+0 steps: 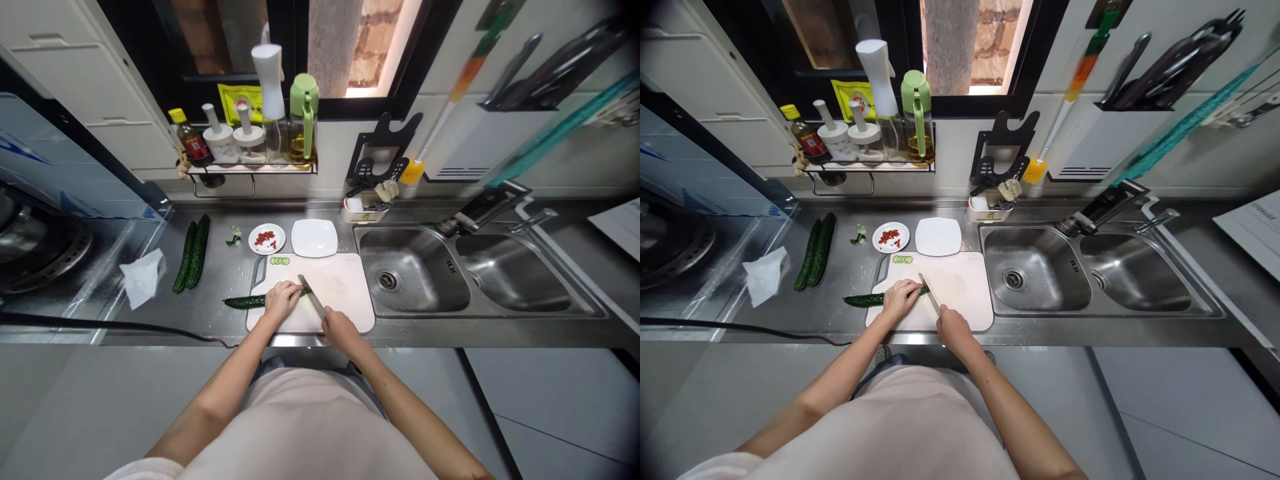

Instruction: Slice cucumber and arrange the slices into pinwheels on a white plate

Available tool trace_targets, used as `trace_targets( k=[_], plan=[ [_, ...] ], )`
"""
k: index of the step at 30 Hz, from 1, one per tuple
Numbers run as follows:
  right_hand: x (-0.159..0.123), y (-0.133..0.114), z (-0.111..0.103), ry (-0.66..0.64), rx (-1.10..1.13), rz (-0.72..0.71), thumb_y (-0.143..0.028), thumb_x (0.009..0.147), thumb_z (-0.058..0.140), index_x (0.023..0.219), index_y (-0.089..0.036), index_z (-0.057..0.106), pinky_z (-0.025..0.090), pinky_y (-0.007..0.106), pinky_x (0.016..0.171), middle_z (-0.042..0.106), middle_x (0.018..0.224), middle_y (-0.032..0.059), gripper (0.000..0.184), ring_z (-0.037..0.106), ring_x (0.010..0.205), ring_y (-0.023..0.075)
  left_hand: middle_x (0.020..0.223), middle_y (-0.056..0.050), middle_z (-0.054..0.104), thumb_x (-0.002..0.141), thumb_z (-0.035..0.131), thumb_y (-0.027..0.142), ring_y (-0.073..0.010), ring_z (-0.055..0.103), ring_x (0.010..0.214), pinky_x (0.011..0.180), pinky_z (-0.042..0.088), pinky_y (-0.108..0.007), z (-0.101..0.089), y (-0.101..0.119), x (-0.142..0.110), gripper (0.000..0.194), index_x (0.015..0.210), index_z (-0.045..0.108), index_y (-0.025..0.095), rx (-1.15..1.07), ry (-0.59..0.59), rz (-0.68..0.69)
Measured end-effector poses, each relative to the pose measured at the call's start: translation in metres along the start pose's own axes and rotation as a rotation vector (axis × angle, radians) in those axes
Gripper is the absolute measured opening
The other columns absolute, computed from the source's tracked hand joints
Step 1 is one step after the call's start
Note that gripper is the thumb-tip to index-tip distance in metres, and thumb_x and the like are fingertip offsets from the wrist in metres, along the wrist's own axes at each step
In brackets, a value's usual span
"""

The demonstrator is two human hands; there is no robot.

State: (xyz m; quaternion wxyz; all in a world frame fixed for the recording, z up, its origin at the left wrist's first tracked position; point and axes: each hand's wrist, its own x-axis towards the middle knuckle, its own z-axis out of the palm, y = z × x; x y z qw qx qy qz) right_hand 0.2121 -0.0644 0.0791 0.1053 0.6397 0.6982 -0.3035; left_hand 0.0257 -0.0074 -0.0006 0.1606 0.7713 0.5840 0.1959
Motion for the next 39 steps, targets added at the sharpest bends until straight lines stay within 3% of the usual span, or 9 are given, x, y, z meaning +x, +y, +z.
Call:
trace_targets(
  k=[9,19,29,39],
  plan=[
    [0.016,-0.011,-0.006,0.050,0.014,-0.030,-0.015,0.092,0.038,0.108,-0.013,0.052,0.035,0.027,0.067,0.067,0.098,0.0142,0.021,0.063,0.089,0.0209,0.099,-0.002,0.068,0.093,0.048,0.035,-0.0164,0.056,0.095,0.078,0.042,-0.028,-0.003,0.002,0.000,0.025,0.101,0.070,0.029,-0.003,-0.009,0.005],
    [-0.001,0.000,0.002,-0.019,0.005,-0.003,-0.016,0.091,0.039,0.107,-0.013,0.053,0.033,0.027,0.066,0.067,0.098,0.0145,0.022,0.062,0.087,0.0209,0.099,-0.001,0.068,0.093,0.049,0.035,-0.0164,0.056,0.093,0.076,0.041,-0.027,-0.005,0.003,0.000,0.024,0.100,0.071,0.031,-0.018,0.003,0.010],
    [0.019,-0.014,-0.005,0.023,-0.019,-0.014,-0.015,0.091,0.037,0.110,-0.011,0.054,0.035,0.027,0.067,0.067,0.100,0.0156,0.025,0.063,0.092,0.0222,0.099,-0.001,0.068,0.093,0.048,0.035,-0.0163,0.056,0.094,0.078,0.041,-0.027,-0.004,0.003,0.001,0.024,0.100,0.070,0.029,-0.016,-0.010,0.010],
    [-0.002,0.001,0.007,-0.012,-0.013,-0.001,-0.016,0.090,0.038,0.109,-0.012,0.054,0.034,0.028,0.064,0.067,0.096,0.0149,0.025,0.063,0.089,0.0235,0.102,0.000,0.069,0.093,0.047,0.036,-0.0161,0.056,0.095,0.076,0.041,-0.027,-0.006,0.004,0.001,0.025,0.101,0.070,0.030,0.001,-0.030,-0.012]
  ],
)
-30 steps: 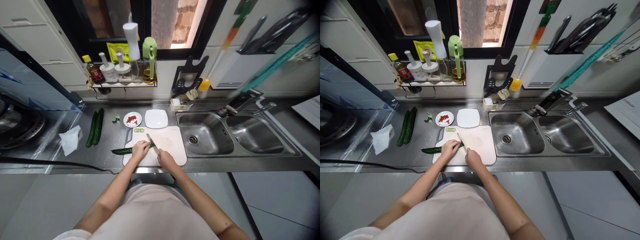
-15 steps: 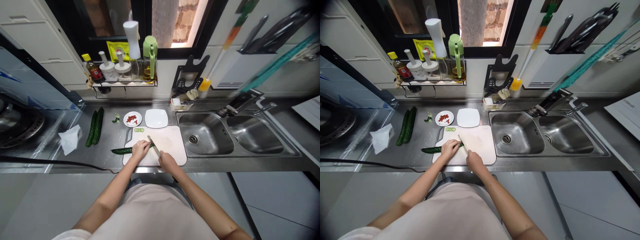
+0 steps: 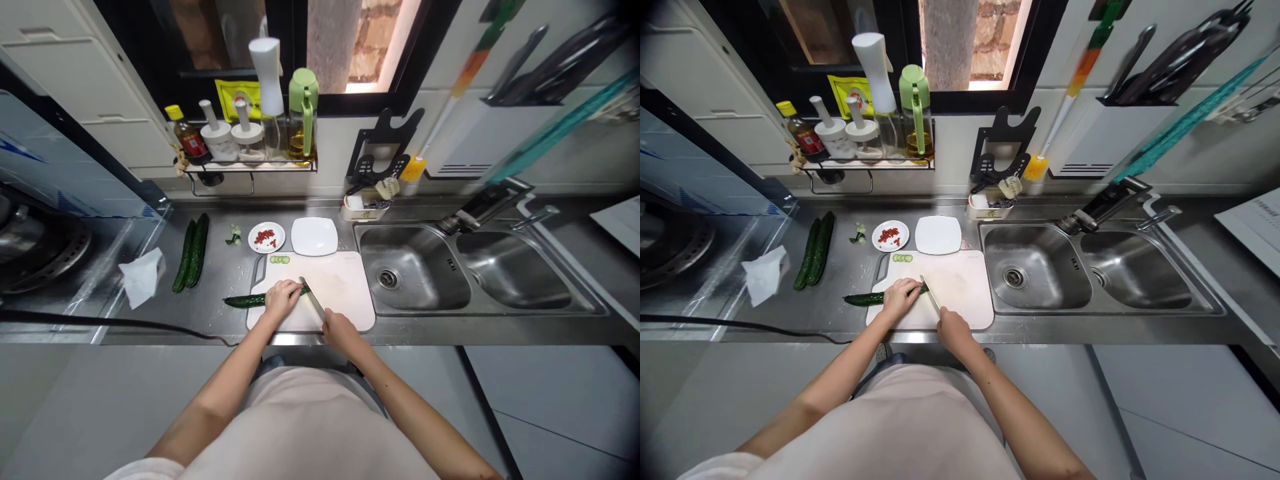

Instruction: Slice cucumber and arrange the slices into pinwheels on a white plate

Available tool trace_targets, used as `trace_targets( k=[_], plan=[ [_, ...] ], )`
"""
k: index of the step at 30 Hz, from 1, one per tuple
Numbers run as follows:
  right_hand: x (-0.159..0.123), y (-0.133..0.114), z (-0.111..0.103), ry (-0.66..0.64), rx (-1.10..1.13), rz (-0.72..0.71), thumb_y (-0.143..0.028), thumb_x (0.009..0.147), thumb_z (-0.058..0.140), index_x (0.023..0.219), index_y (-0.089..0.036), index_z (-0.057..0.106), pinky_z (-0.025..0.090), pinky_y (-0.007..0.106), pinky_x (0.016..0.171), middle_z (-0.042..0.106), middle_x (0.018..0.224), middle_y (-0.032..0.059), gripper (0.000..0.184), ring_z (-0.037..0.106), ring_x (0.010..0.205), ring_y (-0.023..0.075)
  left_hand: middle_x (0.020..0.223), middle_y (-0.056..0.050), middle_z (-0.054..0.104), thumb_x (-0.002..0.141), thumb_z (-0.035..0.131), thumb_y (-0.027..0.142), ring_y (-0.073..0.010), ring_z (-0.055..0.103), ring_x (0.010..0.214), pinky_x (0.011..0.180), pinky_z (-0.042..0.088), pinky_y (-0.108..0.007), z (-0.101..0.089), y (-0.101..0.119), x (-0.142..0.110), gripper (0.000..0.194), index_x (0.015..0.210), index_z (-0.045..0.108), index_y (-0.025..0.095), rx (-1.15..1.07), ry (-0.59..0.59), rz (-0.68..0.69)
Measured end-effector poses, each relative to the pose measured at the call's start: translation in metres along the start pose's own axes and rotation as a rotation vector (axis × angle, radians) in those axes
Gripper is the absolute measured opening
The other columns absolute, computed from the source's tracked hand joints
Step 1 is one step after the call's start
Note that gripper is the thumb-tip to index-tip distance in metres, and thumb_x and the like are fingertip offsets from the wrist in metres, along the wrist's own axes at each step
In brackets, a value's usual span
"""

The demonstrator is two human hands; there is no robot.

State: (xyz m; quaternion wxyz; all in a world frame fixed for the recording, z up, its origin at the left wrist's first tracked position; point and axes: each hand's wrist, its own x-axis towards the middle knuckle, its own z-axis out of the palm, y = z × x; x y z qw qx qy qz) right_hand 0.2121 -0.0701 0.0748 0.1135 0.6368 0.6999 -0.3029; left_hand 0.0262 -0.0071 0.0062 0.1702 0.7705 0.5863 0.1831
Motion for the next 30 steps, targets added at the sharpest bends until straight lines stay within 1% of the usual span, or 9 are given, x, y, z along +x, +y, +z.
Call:
trace_targets(
  k=[4,9,19,30],
  plan=[
    [0.008,-0.004,0.000,0.005,0.007,0.001,-0.015,0.090,0.038,0.109,-0.013,0.055,0.035,0.028,0.066,0.067,0.098,0.0150,0.025,0.063,0.089,0.0226,0.102,0.000,0.069,0.093,0.047,0.035,-0.0161,0.056,0.095,0.079,0.041,-0.027,0.000,0.000,0.000,0.025,0.101,0.070,0.030,-0.011,0.001,0.006],
    [0.019,-0.012,-0.005,0.022,-0.016,-0.010,-0.015,0.091,0.037,0.111,-0.011,0.054,0.036,0.028,0.068,0.067,0.100,0.0156,0.027,0.063,0.093,0.0229,0.103,0.000,0.068,0.093,0.048,0.035,-0.0161,0.056,0.096,0.080,0.041,-0.027,0.000,0.000,0.000,0.024,0.101,0.070,0.030,-0.017,0.000,0.002],
    [0.006,-0.003,0.003,-0.017,-0.022,0.013,-0.015,0.090,0.039,0.110,-0.013,0.054,0.036,0.027,0.066,0.067,0.099,0.0150,0.025,0.063,0.091,0.0225,0.102,0.000,0.069,0.093,0.047,0.036,-0.0160,0.057,0.096,0.080,0.041,-0.027,0.001,0.000,0.000,0.025,0.100,0.070,0.030,-0.024,0.010,0.006],
    [0.021,-0.014,-0.003,0.007,-0.014,-0.002,-0.014,0.091,0.037,0.113,-0.012,0.053,0.037,0.028,0.069,0.067,0.102,0.0169,0.027,0.063,0.095,0.0233,0.102,-0.001,0.069,0.093,0.047,0.036,-0.0161,0.057,0.096,0.082,0.041,-0.027,0.001,0.000,0.000,0.025,0.100,0.070,0.029,-0.026,0.000,0.001]
  ],
)
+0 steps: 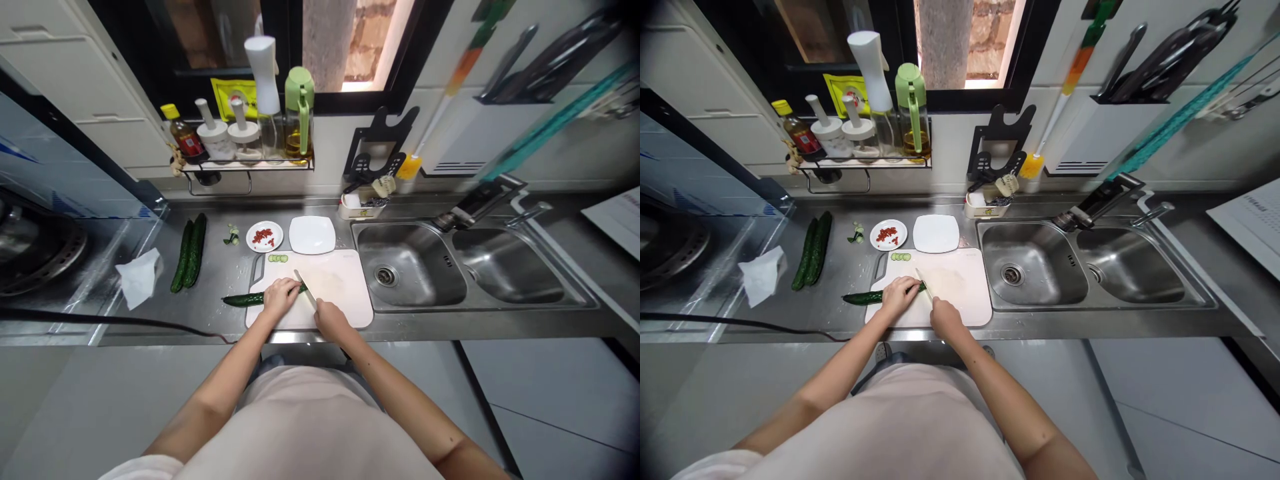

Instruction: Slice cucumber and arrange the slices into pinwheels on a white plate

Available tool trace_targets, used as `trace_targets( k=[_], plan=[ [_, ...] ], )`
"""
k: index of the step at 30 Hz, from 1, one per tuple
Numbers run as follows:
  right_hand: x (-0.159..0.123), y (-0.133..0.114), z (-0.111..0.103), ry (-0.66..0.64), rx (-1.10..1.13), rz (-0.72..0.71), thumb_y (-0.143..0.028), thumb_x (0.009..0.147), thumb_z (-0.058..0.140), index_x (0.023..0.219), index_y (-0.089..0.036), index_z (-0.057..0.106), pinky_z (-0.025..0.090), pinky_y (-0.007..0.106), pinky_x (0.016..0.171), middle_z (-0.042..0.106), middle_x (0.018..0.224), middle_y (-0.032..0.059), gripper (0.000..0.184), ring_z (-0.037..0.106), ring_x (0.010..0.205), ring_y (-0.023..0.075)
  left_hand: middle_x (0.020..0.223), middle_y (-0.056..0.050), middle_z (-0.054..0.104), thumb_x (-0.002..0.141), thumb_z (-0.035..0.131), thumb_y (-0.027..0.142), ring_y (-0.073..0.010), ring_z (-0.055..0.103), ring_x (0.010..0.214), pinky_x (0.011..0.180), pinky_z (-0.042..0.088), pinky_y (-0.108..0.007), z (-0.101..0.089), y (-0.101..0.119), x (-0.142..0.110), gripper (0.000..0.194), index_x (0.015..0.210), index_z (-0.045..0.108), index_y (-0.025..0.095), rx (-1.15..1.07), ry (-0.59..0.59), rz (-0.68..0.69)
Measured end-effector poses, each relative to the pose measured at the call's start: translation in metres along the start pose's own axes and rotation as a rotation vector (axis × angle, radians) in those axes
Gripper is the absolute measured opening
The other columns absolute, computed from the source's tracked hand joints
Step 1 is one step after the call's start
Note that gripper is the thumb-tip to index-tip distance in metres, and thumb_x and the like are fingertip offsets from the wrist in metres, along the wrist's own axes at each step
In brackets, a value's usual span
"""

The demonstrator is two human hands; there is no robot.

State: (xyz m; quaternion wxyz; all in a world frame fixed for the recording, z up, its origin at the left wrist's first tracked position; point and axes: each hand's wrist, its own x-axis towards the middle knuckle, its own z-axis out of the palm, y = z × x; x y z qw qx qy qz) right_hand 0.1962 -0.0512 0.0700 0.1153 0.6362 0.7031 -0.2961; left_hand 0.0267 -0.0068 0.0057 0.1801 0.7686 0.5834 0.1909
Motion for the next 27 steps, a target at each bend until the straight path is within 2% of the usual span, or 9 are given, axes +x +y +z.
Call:
trace_targets(
  k=[8,18,27],
  plan=[
    [-0.012,0.011,0.009,-0.021,-0.007,0.008,-0.015,0.090,0.038,0.110,-0.013,0.054,0.036,0.028,0.065,0.067,0.098,0.0154,0.025,0.064,0.090,0.0232,0.102,0.000,0.069,0.093,0.047,0.035,-0.0157,0.056,0.096,0.082,0.042,-0.027,-0.001,0.000,0.000,0.024,0.101,0.070,0.030,0.005,-0.002,0.000],
    [0.002,0.002,0.004,-0.001,0.001,-0.001,-0.014,0.091,0.037,0.112,-0.012,0.053,0.039,0.028,0.071,0.066,0.102,0.0173,0.026,0.063,0.095,0.0232,0.103,-0.001,0.069,0.092,0.049,0.033,-0.0163,0.057,0.097,0.084,0.042,-0.028,-0.003,0.002,0.000,0.023,0.101,0.070,0.029,-0.006,-0.009,-0.002],
    [-0.008,0.008,0.010,-0.006,0.006,0.008,-0.013,0.090,0.036,0.111,-0.012,0.054,0.038,0.028,0.069,0.067,0.100,0.0153,0.027,0.063,0.093,0.0226,0.102,-0.001,0.069,0.093,0.048,0.035,-0.0161,0.057,0.098,0.084,0.043,-0.027,-0.002,0.001,0.000,0.024,0.100,0.070,0.029,-0.005,0.003,-0.007]
  ],
)
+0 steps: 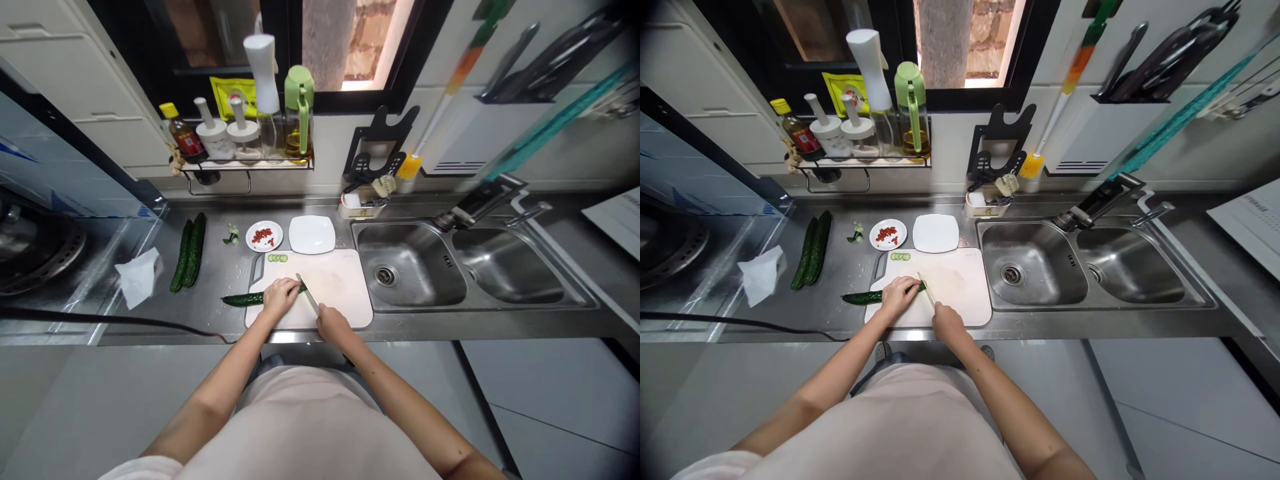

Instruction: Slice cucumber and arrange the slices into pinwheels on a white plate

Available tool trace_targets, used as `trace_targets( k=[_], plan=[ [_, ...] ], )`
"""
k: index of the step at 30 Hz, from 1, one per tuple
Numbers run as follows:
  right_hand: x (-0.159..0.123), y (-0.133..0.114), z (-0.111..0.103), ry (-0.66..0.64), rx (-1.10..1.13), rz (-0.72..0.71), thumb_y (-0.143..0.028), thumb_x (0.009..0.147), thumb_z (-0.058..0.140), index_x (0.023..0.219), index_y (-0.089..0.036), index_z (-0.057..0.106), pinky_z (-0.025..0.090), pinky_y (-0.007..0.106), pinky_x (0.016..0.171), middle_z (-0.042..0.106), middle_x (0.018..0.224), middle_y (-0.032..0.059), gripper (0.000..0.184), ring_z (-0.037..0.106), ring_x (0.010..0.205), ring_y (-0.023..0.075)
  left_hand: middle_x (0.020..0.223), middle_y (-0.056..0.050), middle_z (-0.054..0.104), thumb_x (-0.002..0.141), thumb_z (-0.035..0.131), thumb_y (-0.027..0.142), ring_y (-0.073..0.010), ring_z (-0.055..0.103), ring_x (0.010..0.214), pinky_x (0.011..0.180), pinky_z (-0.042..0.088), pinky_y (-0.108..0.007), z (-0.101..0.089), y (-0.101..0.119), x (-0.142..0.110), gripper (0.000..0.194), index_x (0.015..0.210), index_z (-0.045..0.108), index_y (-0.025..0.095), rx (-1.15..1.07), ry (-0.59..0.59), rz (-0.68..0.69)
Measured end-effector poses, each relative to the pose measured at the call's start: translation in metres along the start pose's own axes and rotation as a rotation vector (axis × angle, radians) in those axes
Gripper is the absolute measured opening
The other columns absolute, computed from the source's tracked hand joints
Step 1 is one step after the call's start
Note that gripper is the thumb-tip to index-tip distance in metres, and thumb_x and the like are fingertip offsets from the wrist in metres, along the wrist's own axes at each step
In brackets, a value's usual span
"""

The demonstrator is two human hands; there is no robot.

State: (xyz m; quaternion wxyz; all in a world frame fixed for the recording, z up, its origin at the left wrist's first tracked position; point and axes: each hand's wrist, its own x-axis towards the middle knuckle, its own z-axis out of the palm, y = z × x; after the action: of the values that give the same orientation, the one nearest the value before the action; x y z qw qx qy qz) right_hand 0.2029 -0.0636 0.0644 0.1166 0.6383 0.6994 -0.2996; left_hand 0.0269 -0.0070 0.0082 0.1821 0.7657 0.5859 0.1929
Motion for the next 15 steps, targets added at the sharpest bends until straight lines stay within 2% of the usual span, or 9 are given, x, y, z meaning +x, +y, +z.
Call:
trace_targets(
  k=[9,15],
  plan=[
    [0.009,-0.008,-0.007,-0.018,0.007,0.010,-0.013,0.091,0.038,0.112,-0.012,0.053,0.039,0.028,0.071,0.066,0.104,0.0165,0.026,0.063,0.096,0.0226,0.103,-0.001,0.069,0.093,0.048,0.035,-0.0162,0.057,0.098,0.084,0.042,-0.028,-0.002,0.002,0.000,0.024,0.101,0.070,0.029,-0.005,-0.013,-0.002],
    [0.008,-0.006,-0.003,-0.002,0.005,0.010,-0.013,0.091,0.037,0.111,-0.013,0.053,0.039,0.028,0.070,0.066,0.102,0.0161,0.026,0.063,0.095,0.0230,0.104,-0.001,0.069,0.092,0.049,0.034,-0.0162,0.057,0.099,0.085,0.042,-0.028,-0.001,0.001,0.000,0.023,0.101,0.070,0.029,-0.009,-0.013,-0.010]
  ],
)
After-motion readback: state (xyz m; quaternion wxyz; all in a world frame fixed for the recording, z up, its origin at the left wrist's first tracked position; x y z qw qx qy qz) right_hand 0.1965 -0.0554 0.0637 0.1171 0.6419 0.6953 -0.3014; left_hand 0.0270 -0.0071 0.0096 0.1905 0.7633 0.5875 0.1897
